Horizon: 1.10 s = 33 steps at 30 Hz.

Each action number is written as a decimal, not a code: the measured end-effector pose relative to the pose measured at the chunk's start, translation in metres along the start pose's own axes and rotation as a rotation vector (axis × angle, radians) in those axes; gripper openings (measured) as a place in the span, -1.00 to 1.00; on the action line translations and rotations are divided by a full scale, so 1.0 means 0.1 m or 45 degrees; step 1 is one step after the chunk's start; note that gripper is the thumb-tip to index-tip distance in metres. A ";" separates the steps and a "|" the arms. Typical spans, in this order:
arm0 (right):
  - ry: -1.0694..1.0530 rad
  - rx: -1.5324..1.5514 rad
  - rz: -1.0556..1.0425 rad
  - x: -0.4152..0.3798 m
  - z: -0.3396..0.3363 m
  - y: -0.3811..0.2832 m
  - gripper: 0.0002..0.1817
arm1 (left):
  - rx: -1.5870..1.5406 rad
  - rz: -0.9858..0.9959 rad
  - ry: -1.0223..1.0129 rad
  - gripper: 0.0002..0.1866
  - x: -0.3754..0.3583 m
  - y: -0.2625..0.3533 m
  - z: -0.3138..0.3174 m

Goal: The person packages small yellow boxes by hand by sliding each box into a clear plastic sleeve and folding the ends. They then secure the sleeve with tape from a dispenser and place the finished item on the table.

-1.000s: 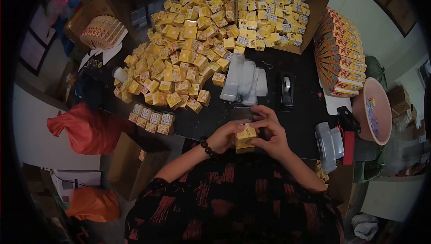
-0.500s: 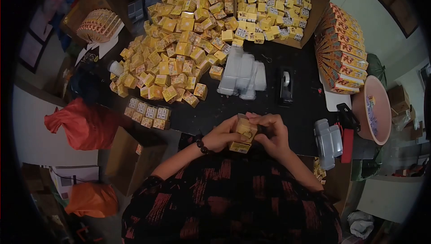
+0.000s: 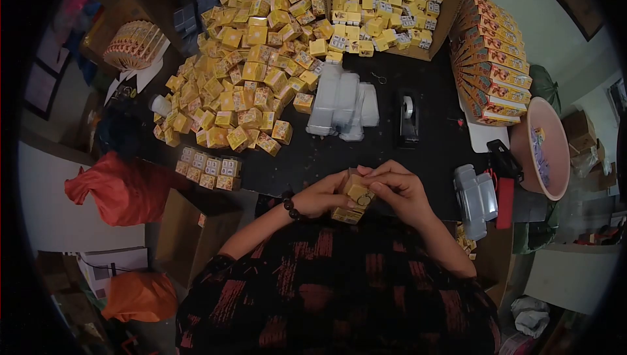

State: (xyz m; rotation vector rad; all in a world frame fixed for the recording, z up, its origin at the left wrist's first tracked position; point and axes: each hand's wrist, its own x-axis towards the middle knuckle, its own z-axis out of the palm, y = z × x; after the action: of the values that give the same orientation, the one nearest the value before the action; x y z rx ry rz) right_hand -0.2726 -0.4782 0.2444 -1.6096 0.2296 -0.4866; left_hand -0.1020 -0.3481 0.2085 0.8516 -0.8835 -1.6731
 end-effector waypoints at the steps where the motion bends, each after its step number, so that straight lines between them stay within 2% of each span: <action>1: -0.037 0.001 -0.011 -0.01 -0.02 -0.01 -0.79 | 0.000 -0.005 -0.004 -0.40 0.00 0.02 0.03; 2: -0.028 -0.001 -0.010 -0.02 0.00 -0.04 -0.79 | -0.311 -0.068 0.082 -0.42 0.00 0.06 0.09; 3: 0.008 -0.174 -0.049 -0.05 0.04 -0.07 -0.77 | -0.618 -0.136 0.163 -0.44 0.02 0.09 0.13; 4: 0.051 -0.353 -0.089 -0.07 0.05 -0.10 -0.76 | -0.610 -0.144 0.143 -0.44 0.09 0.06 0.10; 7: 0.278 -0.375 -0.174 -0.13 -0.14 0.18 -0.81 | -0.426 -0.290 0.189 -0.44 0.45 -0.02 -0.04; 9: 0.911 -0.161 0.128 0.00 -0.44 0.51 -0.84 | -0.181 -0.138 0.245 -0.45 0.79 -0.01 -0.09; 10: 1.011 -0.395 0.180 0.08 -0.65 0.70 -0.81 | -0.173 -0.136 0.231 -0.45 0.96 -0.04 -0.15; 11: 1.023 -0.399 0.171 0.11 -0.82 0.90 -0.81 | -0.136 -0.154 0.249 -0.42 1.13 -0.10 -0.25; 13: 0.655 -0.527 0.415 0.20 -1.08 1.16 -0.83 | -0.144 -0.210 0.289 -0.41 1.40 -0.21 -0.35; 14: 0.667 -0.528 0.410 0.28 -1.13 1.03 -0.83 | -0.136 -0.212 0.279 -0.41 1.44 -0.17 -0.36; 16: 0.556 0.226 0.797 0.32 -1.15 0.81 -0.88 | -0.236 -0.269 0.242 -0.39 1.45 -0.17 -0.36; 17: 0.565 0.236 0.805 0.28 -1.14 0.81 -0.88 | -0.238 -0.283 0.240 -0.39 1.45 -0.18 -0.37; 19: 0.775 0.849 0.722 0.24 -1.12 0.82 -0.93 | -0.251 -0.326 0.254 -0.40 1.47 -0.17 -0.38; 20: 0.776 0.850 0.724 0.19 -1.08 0.81 -0.93 | -0.252 -0.328 0.254 -0.40 1.47 -0.18 -0.38; 22: 0.787 0.353 0.759 0.09 -0.97 0.79 -0.94 | -0.224 -0.320 0.278 -0.41 1.47 -0.18 -0.37; 25: 0.828 0.307 0.676 -0.02 -0.85 1.17 -0.94 | -0.228 -0.356 0.313 -0.42 1.45 -0.12 -0.32; 29: 0.874 0.445 0.594 -0.11 -0.78 1.02 -0.93 | -0.136 -0.318 0.246 -0.37 1.45 -0.18 -0.36; 31: 0.816 0.748 0.523 -0.18 -0.65 0.73 -0.89 | 0.282 -0.033 0.338 -0.38 1.38 -0.26 -0.33; 32: 0.824 0.754 0.538 -0.20 -0.59 0.63 -0.89 | 0.273 -0.048 0.337 -0.38 1.33 -0.26 -0.26; 33: 0.784 0.663 0.623 -0.19 -0.54 0.54 -0.86 | 0.550 0.167 0.357 -0.40 1.29 -0.24 -0.18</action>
State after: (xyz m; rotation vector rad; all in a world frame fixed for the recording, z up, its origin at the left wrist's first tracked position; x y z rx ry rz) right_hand -0.3053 -0.5241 0.1894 -0.8197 0.8624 -0.5863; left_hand -0.1269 -0.4700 0.1640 1.2562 -1.0940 -1.2268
